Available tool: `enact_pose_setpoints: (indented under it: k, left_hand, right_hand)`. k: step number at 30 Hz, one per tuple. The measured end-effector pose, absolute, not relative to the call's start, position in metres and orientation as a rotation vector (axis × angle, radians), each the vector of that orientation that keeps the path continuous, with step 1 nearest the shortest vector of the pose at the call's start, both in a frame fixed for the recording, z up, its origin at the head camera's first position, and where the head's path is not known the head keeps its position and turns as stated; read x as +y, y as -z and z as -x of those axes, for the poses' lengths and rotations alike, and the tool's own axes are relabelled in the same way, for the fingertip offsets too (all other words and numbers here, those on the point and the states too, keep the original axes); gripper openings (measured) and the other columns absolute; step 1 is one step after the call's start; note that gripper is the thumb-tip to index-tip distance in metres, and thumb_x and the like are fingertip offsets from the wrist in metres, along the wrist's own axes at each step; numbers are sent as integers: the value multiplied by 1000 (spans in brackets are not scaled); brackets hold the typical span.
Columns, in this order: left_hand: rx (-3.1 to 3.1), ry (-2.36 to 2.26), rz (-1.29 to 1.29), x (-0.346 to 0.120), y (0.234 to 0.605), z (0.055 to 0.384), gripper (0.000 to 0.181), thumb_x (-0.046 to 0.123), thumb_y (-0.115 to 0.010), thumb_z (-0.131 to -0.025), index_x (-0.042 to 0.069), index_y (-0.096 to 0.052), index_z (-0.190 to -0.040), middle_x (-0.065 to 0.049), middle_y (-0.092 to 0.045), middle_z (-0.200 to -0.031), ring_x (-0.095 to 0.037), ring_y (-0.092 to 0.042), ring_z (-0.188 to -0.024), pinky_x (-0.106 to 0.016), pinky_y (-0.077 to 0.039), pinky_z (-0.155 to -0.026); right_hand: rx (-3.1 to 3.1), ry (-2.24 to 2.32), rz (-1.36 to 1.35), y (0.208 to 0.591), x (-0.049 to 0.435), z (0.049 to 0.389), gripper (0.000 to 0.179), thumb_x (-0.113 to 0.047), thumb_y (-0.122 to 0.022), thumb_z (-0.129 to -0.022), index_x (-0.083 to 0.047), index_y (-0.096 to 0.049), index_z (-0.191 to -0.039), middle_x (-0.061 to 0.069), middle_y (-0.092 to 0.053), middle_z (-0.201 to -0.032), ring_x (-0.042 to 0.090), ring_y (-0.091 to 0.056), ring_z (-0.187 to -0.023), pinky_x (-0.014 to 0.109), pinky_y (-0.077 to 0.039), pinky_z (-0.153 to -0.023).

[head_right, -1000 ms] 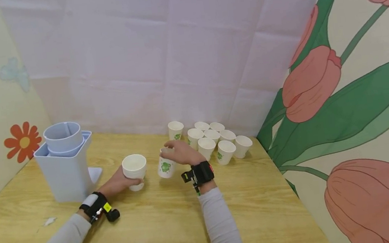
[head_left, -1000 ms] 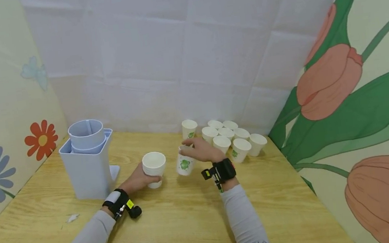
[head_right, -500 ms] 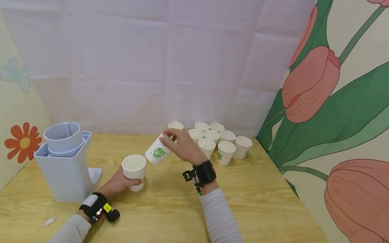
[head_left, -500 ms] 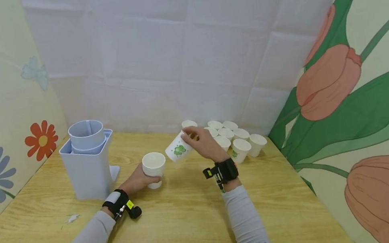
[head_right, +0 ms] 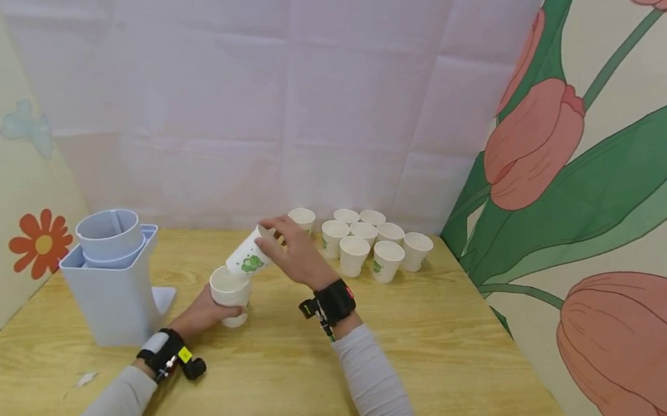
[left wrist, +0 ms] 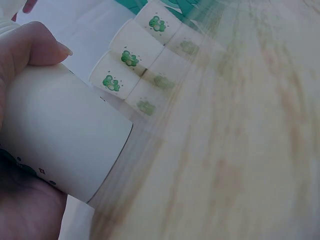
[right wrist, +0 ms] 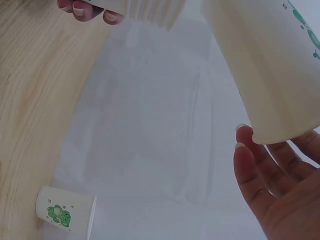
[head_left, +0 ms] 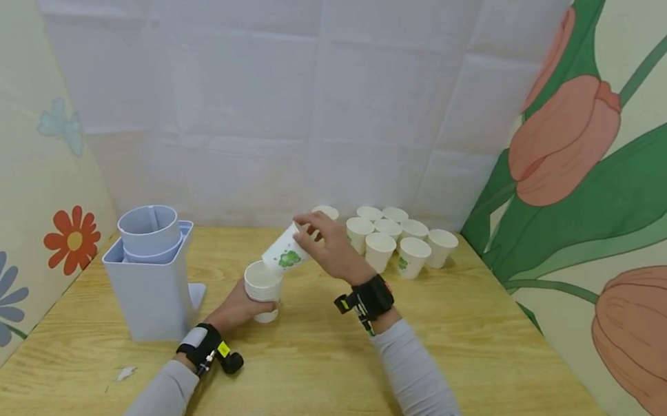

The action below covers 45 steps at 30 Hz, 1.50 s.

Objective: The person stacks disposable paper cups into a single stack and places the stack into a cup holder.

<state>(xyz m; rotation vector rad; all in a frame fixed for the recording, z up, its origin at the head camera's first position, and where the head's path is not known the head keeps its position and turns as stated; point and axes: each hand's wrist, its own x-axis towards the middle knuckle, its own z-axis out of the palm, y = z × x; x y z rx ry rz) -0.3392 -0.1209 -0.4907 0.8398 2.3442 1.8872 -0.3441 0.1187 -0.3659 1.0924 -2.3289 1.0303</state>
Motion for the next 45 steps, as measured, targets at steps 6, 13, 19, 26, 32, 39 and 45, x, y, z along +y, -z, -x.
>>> enact_pose_setpoints:
  k: [6,13,19,26,32,39,45]
  left_hand:
    - [2349,-1876,-837,-121,490,343,69,5,-80,-81,-3,-45,-139,-22,-60,-128,-28,-57,-114,-47,-42,-104]
    - [2371,-1847,-842,-121,490,347,67,5,-79,-82,-2,-45,-139,-20,-60,-129,-27,-58,-114,-45,-42,-103]
    - [2362,-1852,-868,-121,490,346,64,4,-79,-82,-5,-47,-137,-21,-61,-126,-24,-58,-111,-43,-44,-101]
    - [2336,-1880,-886,-123,492,344,64,3,-78,-81,-7,-46,-135,-21,-61,-124,-20,-58,-107,-41,-44,-100]
    - [2307,-1923,-921,-123,496,342,66,3,-78,-80,-9,-44,-136,-19,-61,-119,-19,-58,-104,-33,-45,-97]
    - [2298,-1946,-949,-121,497,343,69,4,-78,-80,-9,-42,-138,-22,-58,-126,-18,-57,-107,-27,-45,-96]
    - [2289,-1963,-930,-121,500,345,73,1,-78,-80,-8,-39,-141,-24,-53,-134,-17,-55,-111,-23,-44,-97]
  right_hand:
    - [-2391,-955,-1096,373,104,344,55,-46,-52,-104,-7,-55,-142,13,-54,-137,25,-54,-111,43,-50,-88]
    - [-2454,-922,-1155,377,91,340,53,-33,-62,-101,-8,-51,-146,11,-50,-142,24,-53,-124,50,-50,-99]
    - [-2428,-870,-1171,378,85,337,52,-30,-65,-100,-8,-52,-146,10,-51,-141,23,-52,-130,43,-48,-105]
    - [-2383,-832,-1255,384,76,335,51,-27,-68,-98,-6,-54,-142,11,-52,-140,25,-50,-131,42,-47,-106]
    - [-2400,-797,-1290,390,69,331,51,-27,-68,-98,-4,-54,-142,12,-53,-142,26,-49,-133,42,-45,-108]
    - [-2429,-774,-1311,396,63,328,51,-27,-69,-98,-4,-54,-142,13,-53,-143,26,-49,-132,40,-46,-106]
    - [-2438,-712,-1327,404,57,331,52,-29,-69,-98,-6,-54,-142,11,-55,-141,24,-50,-130,36,-49,-101]
